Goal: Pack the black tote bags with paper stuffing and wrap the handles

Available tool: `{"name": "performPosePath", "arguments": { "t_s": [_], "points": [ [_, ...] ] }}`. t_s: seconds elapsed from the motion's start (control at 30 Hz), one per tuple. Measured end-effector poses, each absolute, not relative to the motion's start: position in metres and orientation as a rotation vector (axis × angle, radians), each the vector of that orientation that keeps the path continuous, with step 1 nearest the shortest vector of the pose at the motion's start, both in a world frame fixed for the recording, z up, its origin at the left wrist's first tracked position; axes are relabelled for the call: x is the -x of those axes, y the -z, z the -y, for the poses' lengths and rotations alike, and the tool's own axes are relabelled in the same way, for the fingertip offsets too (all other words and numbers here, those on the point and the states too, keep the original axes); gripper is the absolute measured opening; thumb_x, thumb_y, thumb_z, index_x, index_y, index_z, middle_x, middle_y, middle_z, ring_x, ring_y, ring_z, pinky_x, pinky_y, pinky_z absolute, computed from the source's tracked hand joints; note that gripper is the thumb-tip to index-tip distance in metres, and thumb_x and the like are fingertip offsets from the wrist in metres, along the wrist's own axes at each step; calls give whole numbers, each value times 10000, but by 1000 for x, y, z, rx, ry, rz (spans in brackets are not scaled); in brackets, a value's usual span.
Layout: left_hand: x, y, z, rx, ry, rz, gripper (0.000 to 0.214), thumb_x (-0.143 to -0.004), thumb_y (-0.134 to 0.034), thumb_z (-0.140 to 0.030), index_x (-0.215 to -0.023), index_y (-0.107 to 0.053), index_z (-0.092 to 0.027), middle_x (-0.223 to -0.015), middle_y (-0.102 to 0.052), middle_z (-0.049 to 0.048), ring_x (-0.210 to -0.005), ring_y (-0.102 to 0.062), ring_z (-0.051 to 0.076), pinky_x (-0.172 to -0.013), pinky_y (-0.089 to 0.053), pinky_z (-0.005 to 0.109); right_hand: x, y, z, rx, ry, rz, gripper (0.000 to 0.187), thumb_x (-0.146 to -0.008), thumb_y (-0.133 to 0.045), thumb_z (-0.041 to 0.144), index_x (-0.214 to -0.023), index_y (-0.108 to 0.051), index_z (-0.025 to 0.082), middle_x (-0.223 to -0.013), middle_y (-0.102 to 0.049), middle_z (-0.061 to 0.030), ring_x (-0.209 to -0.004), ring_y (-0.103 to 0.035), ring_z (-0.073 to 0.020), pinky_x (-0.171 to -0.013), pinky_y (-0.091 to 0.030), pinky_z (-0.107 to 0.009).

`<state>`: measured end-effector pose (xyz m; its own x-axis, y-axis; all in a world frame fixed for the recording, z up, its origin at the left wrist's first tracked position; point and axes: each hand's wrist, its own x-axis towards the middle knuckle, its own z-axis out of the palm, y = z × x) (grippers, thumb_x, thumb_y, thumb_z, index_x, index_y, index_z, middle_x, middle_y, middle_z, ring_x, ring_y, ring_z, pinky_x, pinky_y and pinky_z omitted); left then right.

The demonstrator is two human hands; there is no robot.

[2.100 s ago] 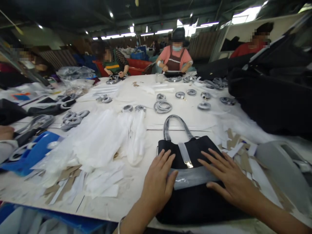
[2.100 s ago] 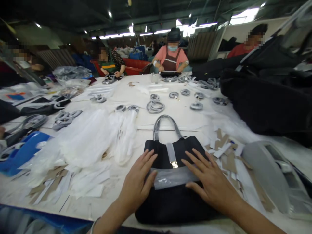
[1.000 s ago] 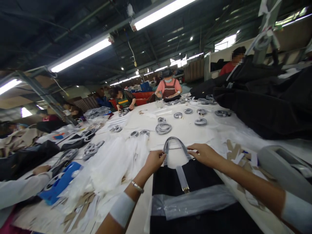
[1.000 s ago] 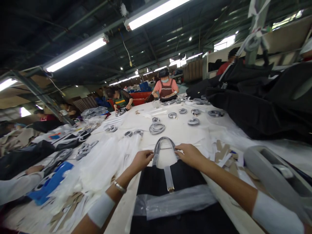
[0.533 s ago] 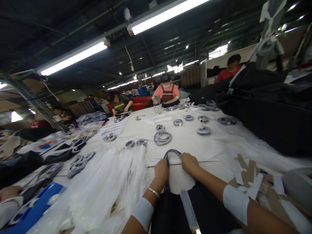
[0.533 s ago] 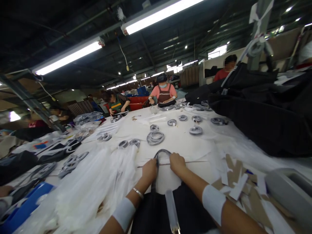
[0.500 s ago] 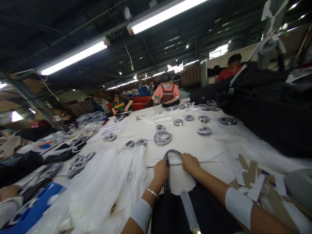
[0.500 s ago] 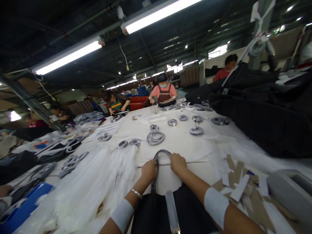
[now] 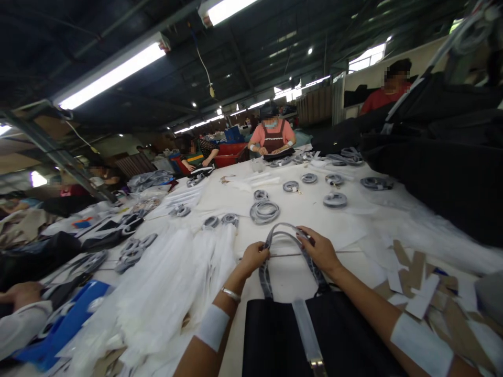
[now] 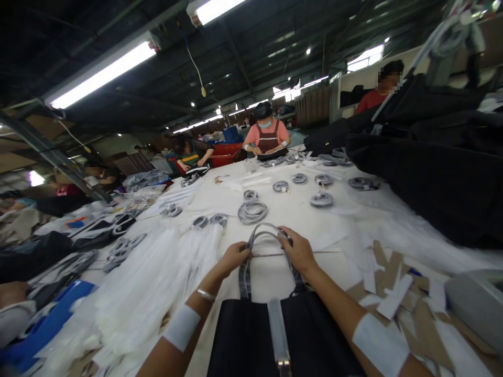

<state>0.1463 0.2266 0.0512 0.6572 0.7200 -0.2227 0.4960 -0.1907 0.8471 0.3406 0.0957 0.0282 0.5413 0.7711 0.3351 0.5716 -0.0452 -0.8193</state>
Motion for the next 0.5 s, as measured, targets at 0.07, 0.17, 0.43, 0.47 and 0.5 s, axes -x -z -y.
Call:
{"name": "performPosePath", "arguments": {
  "t_s": [0.07,0.17,0.43,0.47,0.5],
  "points": [
    [-139,-61,-235,-1648,-258,-827,211,-906,-529,-258,-991,-663,-120,-801,-600,50,-697,-581,148,-704,-490,287,-345,-23,-95,1720,-251,1066,473,-898,-511,491,-1228,-636,176,-816,-750,-43,-695,-693,-213,-772,-532,-334],
    [-132,-71,-241,-1386,-289,-665,261,-910,-582,-310,-1070,-648,-115,-765,-536,15,-564,-482,71,-590,-459,206,-350,-16,-97,1704,-269,1017,488,-878,-530,514,-1189,-675,167,-868,-761,-66,-745,-702,-229,-795,-539,-352],
    [-145,-63,-240,-1094,-457,-519,383,-864,-663,-491,-1051,-618,-160,-768,-461,-28,-550,-400,28,-511,-394,119,-352,-7,-102,1660,-302,973,449,-851,-563,491,-1157,-698,192,-1093,-740,-85,-922,-703,-247,-845,-552,-364],
    [-147,-63,-240,-1098,-446,-524,391,-819,-727,-457,-1046,-622,-156,-765,-456,-34,-537,-375,23,-475,-353,112,-352,-7,-102,1660,-305,966,461,-853,-558,492,-1173,-690,188,-1079,-742,-88,-894,-707,-243,-825,-558,-362],
    [-149,-63,-240,-1108,-436,-534,406,-771,-785,-412,-1040,-627,-153,-762,-452,-39,-530,-357,19,-450,-317,108,-352,-7,-102,1661,-306,960,469,-855,-553,494,-1182,-685,185,-1068,-745,-91,-874,-710,-240,-814,-561,-361]
  ]
}}
